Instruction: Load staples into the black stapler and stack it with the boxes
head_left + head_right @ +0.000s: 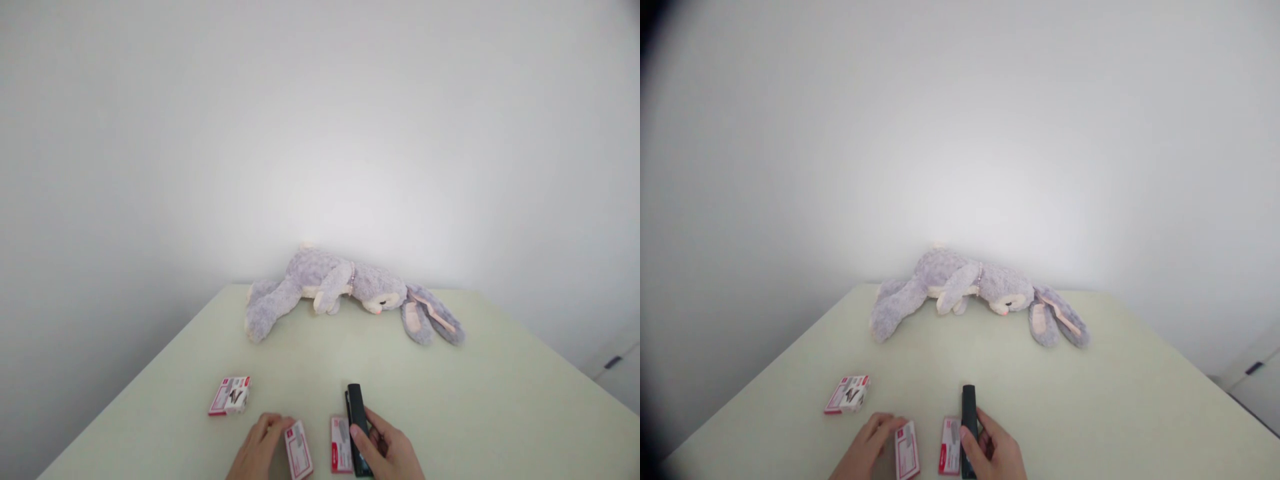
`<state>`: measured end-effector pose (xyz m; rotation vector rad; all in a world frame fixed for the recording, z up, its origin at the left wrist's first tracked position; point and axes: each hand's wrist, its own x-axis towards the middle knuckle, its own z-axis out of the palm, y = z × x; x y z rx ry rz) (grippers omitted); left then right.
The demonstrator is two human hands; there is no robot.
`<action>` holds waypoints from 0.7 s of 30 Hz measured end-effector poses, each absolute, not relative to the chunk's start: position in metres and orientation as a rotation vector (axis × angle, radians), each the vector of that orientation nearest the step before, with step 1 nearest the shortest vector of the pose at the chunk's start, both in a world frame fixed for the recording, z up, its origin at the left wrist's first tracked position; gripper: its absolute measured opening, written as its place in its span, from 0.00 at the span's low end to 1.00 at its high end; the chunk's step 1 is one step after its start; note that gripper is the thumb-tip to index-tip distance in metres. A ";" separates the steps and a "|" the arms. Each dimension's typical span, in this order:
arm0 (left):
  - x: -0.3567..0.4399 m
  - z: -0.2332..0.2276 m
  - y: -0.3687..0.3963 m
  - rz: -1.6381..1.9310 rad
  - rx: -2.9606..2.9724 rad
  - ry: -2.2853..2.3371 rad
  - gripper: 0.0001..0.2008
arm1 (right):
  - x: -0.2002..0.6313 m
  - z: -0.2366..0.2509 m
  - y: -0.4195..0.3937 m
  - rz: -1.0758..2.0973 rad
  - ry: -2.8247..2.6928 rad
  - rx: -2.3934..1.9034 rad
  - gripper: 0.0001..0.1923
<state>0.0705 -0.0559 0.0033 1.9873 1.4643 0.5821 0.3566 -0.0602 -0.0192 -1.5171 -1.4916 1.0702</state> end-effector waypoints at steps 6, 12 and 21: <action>0.138 0.032 -0.034 0.427 2.166 1.194 0.39 | 0.357 -0.024 -0.060 1.078 -1.493 -1.459 0.38; 0.154 0.023 -0.033 0.406 2.190 1.164 0.44 | 0.356 -0.029 -0.061 1.076 -1.440 -1.470 0.39; -0.012 0.008 -0.001 1.092 1.965 1.959 0.26 | 0.359 -0.025 -0.062 1.120 -1.413 -1.498 0.43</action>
